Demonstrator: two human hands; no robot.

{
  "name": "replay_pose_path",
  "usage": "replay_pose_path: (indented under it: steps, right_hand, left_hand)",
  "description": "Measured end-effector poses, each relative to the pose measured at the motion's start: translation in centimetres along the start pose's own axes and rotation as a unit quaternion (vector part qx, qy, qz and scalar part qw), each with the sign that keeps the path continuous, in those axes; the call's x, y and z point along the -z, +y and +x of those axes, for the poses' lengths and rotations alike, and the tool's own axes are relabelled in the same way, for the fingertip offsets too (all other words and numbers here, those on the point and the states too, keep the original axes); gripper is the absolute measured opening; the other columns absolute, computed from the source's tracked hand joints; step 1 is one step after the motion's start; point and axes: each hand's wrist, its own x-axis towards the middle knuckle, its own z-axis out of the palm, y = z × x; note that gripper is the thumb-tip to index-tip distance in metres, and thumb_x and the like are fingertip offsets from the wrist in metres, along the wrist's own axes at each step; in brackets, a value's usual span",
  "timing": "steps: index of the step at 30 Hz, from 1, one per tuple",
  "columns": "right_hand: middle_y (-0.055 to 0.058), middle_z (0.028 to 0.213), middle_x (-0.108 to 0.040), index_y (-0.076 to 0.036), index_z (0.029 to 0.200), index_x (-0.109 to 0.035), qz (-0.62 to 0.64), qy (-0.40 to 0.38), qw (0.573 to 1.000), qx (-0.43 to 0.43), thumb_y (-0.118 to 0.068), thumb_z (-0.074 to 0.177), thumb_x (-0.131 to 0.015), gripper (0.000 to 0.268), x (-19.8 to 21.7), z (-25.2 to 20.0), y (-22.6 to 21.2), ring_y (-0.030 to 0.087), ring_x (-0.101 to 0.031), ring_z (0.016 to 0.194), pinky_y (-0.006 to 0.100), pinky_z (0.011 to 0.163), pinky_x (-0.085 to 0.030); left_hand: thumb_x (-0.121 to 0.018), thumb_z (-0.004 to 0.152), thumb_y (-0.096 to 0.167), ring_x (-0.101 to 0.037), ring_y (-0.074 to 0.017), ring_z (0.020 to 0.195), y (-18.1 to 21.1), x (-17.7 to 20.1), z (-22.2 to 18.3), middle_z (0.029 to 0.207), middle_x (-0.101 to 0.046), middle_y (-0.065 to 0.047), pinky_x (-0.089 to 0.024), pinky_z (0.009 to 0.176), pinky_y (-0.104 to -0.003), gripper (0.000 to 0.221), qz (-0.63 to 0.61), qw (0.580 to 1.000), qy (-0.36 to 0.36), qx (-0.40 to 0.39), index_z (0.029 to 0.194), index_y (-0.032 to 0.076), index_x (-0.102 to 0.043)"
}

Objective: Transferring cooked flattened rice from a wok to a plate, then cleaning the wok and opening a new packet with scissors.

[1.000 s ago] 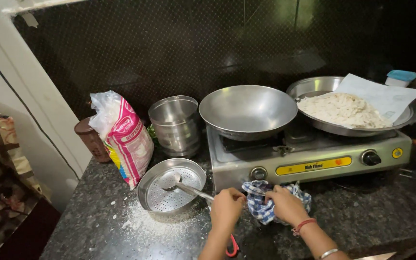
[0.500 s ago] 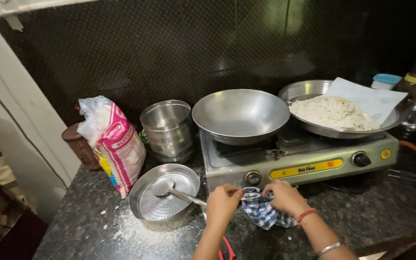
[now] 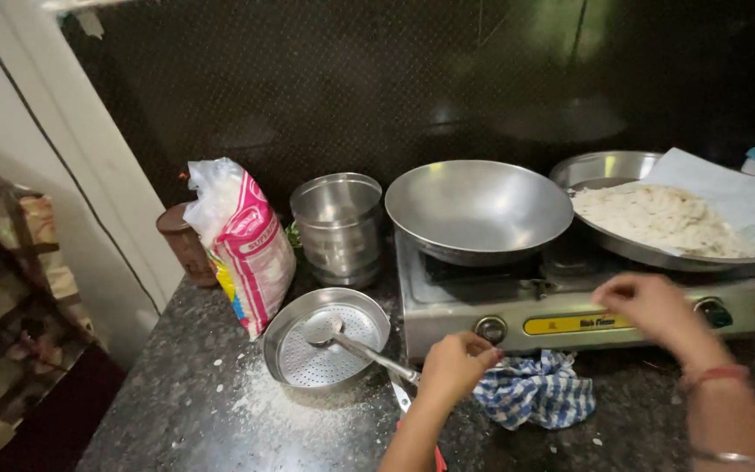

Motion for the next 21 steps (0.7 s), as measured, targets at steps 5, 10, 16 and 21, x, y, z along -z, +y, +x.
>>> replay_pose_path:
  steps: [5,10,16,21]
  right_hand:
    - [0.010,0.092,-0.081,-0.018,0.106,-0.084,0.009,0.142,0.990,-0.022,-0.039,0.087,-0.077,0.029,4.9,1.4,-0.3,0.026,-0.076,0.087,0.041,0.081,-0.056]
    - [0.012,0.092,-0.078,-0.015,0.105,-0.083,0.019,0.216,0.976,0.006,-0.035,0.087,-0.079,0.027,5.5,3.1,1.2,0.027,-0.074,0.087,0.040,0.079,-0.055]
    - [0.011,0.099,-0.079,-0.016,0.106,-0.082,0.047,0.224,0.973,-0.020,-0.032,0.086,-0.078,0.026,8.4,4.8,2.2,0.027,-0.074,0.094,0.039,0.084,-0.055]
    - [0.016,0.109,-0.075,-0.017,0.114,-0.079,-0.036,0.214,0.976,0.009,-0.034,0.082,-0.080,0.037,11.2,11.4,9.4,0.035,-0.070,0.104,0.043,0.092,-0.054]
  left_hand:
    - [-0.077,0.082,0.040,-0.075,-0.0284,0.094,3.0,0.2,0.0,0.100,-0.078,-0.013,-0.056,0.085,-0.038,0.040,-0.010,0.998,0.001,-0.054,0.104,0.008,-0.077]
    - [-0.076,0.084,0.038,-0.077,-0.0267,0.093,7.4,-1.0,-0.1,0.097,-0.078,-0.014,-0.058,0.083,-0.037,0.038,-0.039,0.996,-0.004,-0.083,0.103,0.005,-0.077]
    - [-0.070,0.091,0.023,-0.076,-0.0298,0.092,13.3,-8.9,3.8,0.098,-0.076,-0.016,-0.059,0.082,-0.038,0.024,-0.099,0.972,0.023,-0.214,0.104,0.004,-0.075]
    - [-0.067,0.092,0.014,-0.066,-0.0377,0.105,18.7,-18.7,11.3,0.109,-0.071,-0.019,-0.051,0.091,-0.046,0.026,-0.044,0.937,0.100,-0.333,0.115,0.002,-0.070]
